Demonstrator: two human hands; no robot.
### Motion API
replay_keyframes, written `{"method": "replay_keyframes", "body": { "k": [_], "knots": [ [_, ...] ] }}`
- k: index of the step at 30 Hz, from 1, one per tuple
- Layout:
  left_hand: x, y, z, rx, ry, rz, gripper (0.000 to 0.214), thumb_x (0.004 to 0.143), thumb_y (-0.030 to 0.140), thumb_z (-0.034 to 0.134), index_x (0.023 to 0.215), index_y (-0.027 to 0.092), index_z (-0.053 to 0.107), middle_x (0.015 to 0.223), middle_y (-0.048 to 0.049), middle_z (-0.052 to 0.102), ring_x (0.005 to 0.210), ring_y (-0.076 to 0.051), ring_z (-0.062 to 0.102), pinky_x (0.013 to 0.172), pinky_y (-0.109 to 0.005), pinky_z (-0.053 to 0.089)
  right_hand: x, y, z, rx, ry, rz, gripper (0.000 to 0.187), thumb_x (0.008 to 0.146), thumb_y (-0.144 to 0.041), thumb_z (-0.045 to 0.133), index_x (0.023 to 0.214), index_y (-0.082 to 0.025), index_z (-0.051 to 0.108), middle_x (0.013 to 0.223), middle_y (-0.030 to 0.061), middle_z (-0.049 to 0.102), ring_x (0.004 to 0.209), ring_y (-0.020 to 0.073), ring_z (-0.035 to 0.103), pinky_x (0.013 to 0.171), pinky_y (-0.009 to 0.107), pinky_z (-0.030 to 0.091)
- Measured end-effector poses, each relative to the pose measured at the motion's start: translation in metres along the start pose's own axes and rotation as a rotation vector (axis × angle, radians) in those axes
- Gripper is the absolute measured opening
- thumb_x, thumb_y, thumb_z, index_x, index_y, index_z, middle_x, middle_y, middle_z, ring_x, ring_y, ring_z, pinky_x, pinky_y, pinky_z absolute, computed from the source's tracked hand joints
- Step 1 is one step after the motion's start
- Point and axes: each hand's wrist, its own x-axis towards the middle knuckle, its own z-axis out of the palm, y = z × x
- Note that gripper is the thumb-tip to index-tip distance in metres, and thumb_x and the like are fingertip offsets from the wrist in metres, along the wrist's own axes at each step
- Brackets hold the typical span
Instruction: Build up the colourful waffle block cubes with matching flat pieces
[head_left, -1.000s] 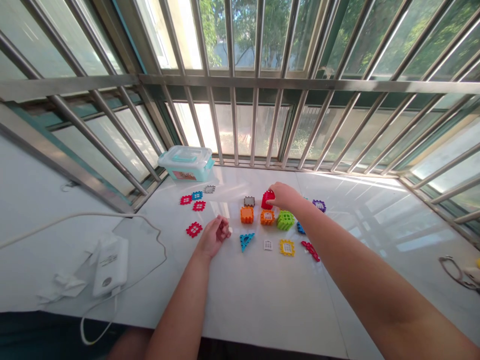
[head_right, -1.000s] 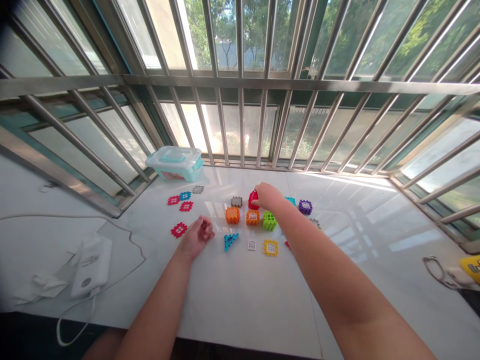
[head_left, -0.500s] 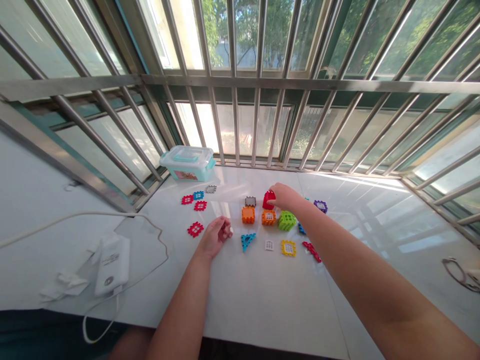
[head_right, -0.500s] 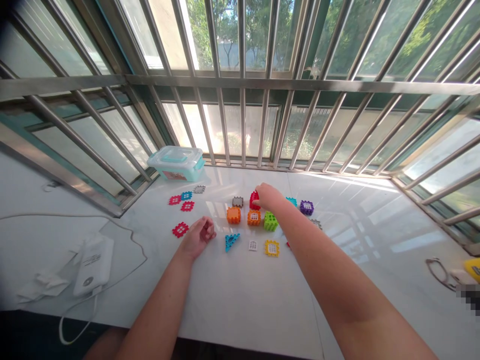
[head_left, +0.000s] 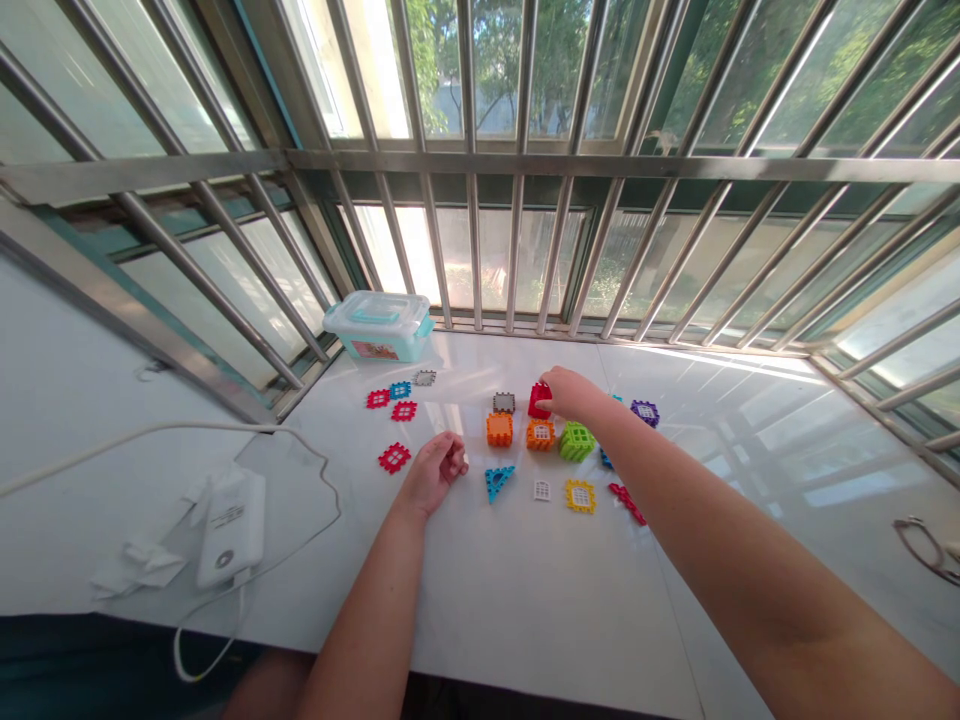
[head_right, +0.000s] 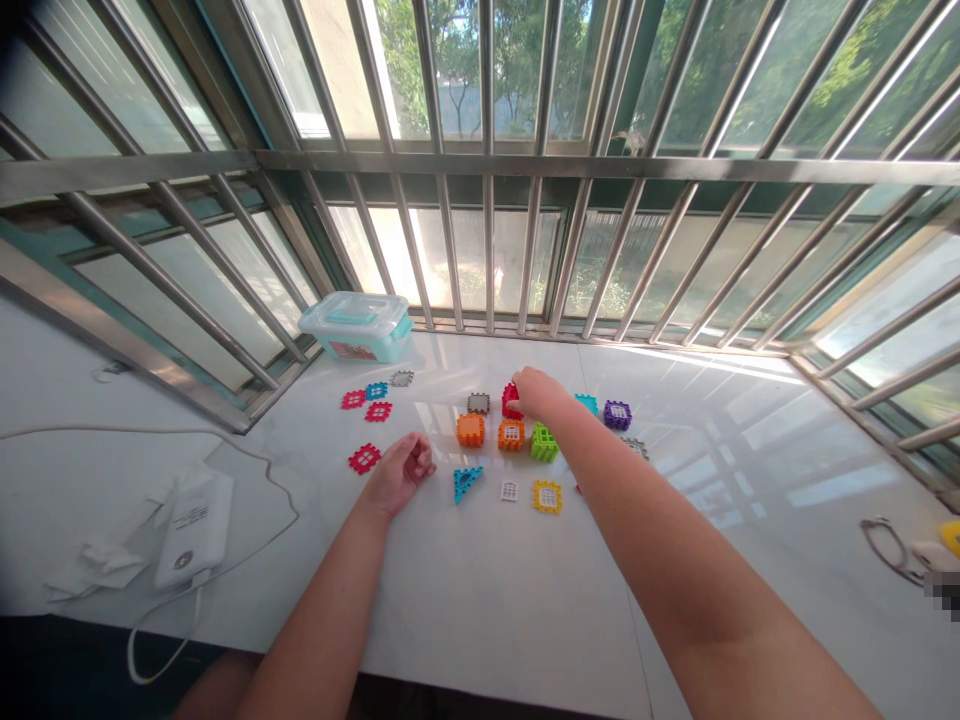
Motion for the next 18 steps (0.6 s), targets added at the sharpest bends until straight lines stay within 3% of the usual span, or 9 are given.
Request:
{"method": "replay_keyframes", "body": {
  "k": [14,18],
  "knots": [
    [-0.001,0.002,0.002,0.008,0.011,-0.007,0.031,0.092,0.047,0.074,0.085,0.018,0.066,0.064,0.0036,0.053,0.053,-0.008,0.042,0.064,-0.027,0.045,-0.006,-0.003,-0.005,0.011,-0.019,0.011,0.044,0.093,-0.035,0.076,0.13,-0.012,0.067,0.13,0.019,0.066,0.113,0.0288,0.066,0.091,0.032,0.05],
    [-0.001,0.002,0.004,0.013,0.028,-0.009,0.032,0.09,0.047,0.075,0.084,0.018,0.066,0.064,0.0036,0.053,0.053,-0.008,0.042,0.063,-0.027,0.045,-0.01,-0.013,-0.014,0.062,0.094,-0.012,0.052,0.094,-0.038,0.076,0.138,-0.012,0.063,0.138,0.02,0.06,0.124,0.0314,0.061,0.1,0.035,0.049]
  ]
}}
